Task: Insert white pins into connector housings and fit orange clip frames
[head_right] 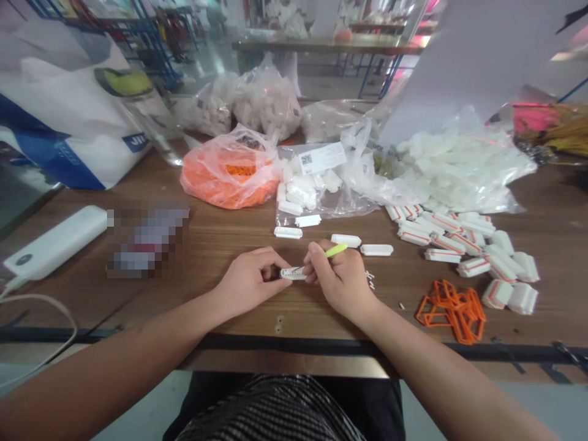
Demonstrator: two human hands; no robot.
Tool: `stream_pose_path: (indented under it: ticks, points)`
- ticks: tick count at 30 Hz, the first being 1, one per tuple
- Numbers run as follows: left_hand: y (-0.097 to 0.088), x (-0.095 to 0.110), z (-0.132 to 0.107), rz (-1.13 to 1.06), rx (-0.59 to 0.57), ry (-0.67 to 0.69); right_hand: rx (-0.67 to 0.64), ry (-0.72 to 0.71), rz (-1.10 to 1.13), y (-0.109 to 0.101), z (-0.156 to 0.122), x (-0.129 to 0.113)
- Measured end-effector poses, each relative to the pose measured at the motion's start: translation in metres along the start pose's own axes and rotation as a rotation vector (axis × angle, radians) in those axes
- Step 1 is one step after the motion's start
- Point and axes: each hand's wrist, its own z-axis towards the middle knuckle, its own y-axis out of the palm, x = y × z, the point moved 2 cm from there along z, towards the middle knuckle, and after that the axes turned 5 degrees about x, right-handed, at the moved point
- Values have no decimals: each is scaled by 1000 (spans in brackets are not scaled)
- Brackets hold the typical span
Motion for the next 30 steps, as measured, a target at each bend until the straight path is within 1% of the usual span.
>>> stream_pose_path:
  ticks: [7,11,13,14,17,18,19,20,22,27,30]
  points:
    - [0,0,0,4,-5,12,-29,31,-8,0,1,2]
    - [0,0,0,6,-3,8,-78,10,-72,-1,2,-1]
    - [0,1,0,5,3,7,-105,-63,-153,0,2,-6]
    - [0,1,0,10,5,6,-113,-127,-219,1,2,-10]
    - [0,1,0,31,10,-12,-130,-382,-433,4,-2,-20]
    - [0,1,0,33,10,-18,-132,-447,-475,5,-3,-21]
    - [0,1,0,32,10,-19,-127,-480,-489,6,-5,-22]
    - [0,2,0,29,9,-18,-119,-479,-479,5,-6,-22]
    - [0,2,0,21,8,-14,-69,-400,-403,3,-7,-19]
    - [-1,1,0,-10,1,-28,83,-128,-139,-5,-2,-12]
    - [-1,1,0,-2,-4,-10,90,37,-17,-6,5,-7]
